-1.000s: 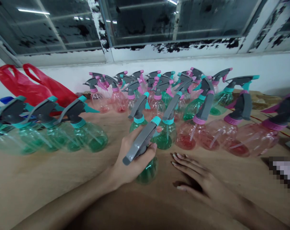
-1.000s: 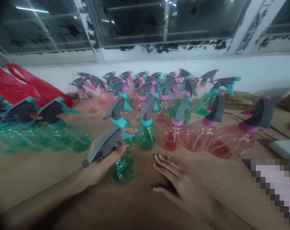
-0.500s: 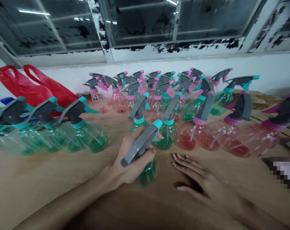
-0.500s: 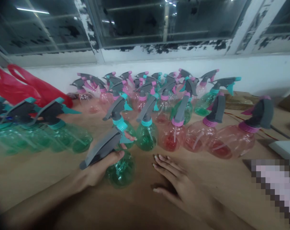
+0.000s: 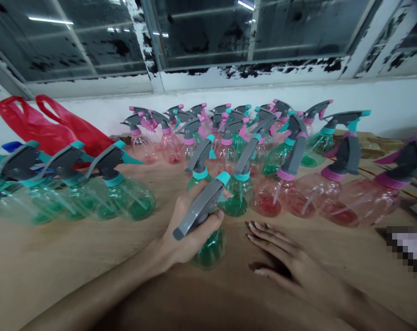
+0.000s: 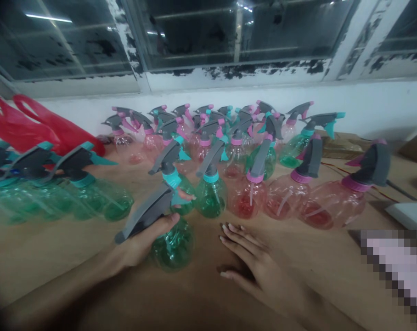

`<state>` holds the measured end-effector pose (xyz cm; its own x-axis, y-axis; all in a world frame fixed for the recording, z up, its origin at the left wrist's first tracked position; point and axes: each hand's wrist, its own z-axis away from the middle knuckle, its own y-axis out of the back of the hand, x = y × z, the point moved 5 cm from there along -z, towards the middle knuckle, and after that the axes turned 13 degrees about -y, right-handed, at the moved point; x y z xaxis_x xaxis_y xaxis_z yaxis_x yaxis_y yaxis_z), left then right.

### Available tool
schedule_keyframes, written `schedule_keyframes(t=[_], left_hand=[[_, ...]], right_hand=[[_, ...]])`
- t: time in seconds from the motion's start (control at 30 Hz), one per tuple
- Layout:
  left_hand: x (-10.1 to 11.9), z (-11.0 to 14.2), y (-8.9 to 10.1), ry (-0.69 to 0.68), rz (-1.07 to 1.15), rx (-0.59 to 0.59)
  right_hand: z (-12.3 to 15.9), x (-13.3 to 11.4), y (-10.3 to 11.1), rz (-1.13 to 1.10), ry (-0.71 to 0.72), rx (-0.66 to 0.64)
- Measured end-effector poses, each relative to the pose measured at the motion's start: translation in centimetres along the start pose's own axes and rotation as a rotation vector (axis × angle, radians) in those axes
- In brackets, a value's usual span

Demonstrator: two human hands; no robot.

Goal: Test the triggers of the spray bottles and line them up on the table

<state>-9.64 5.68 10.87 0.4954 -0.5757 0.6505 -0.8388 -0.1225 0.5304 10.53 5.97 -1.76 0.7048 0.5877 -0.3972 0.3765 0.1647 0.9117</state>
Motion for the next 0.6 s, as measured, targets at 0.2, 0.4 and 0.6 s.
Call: schedule_keyframes(t=[0.2,0.4,0.6], left_hand=[[-0.07,0.09,-0.14,0.002,-0.063,0.063],[0.01,0.07,-0.05,-0.02,-0.104,0.07],[-0.05,0.14,-0.13,-0.012,-0.104,0.061]], right_hand=[[0.02,0.14,0.04,-0.014,-0.016,-0.016],[-0.04,-0.05,0.34,-0.032,-0.037,-0.024],[-0.11,-0.01,0.34,-0.041,-0.039,-0.041]])
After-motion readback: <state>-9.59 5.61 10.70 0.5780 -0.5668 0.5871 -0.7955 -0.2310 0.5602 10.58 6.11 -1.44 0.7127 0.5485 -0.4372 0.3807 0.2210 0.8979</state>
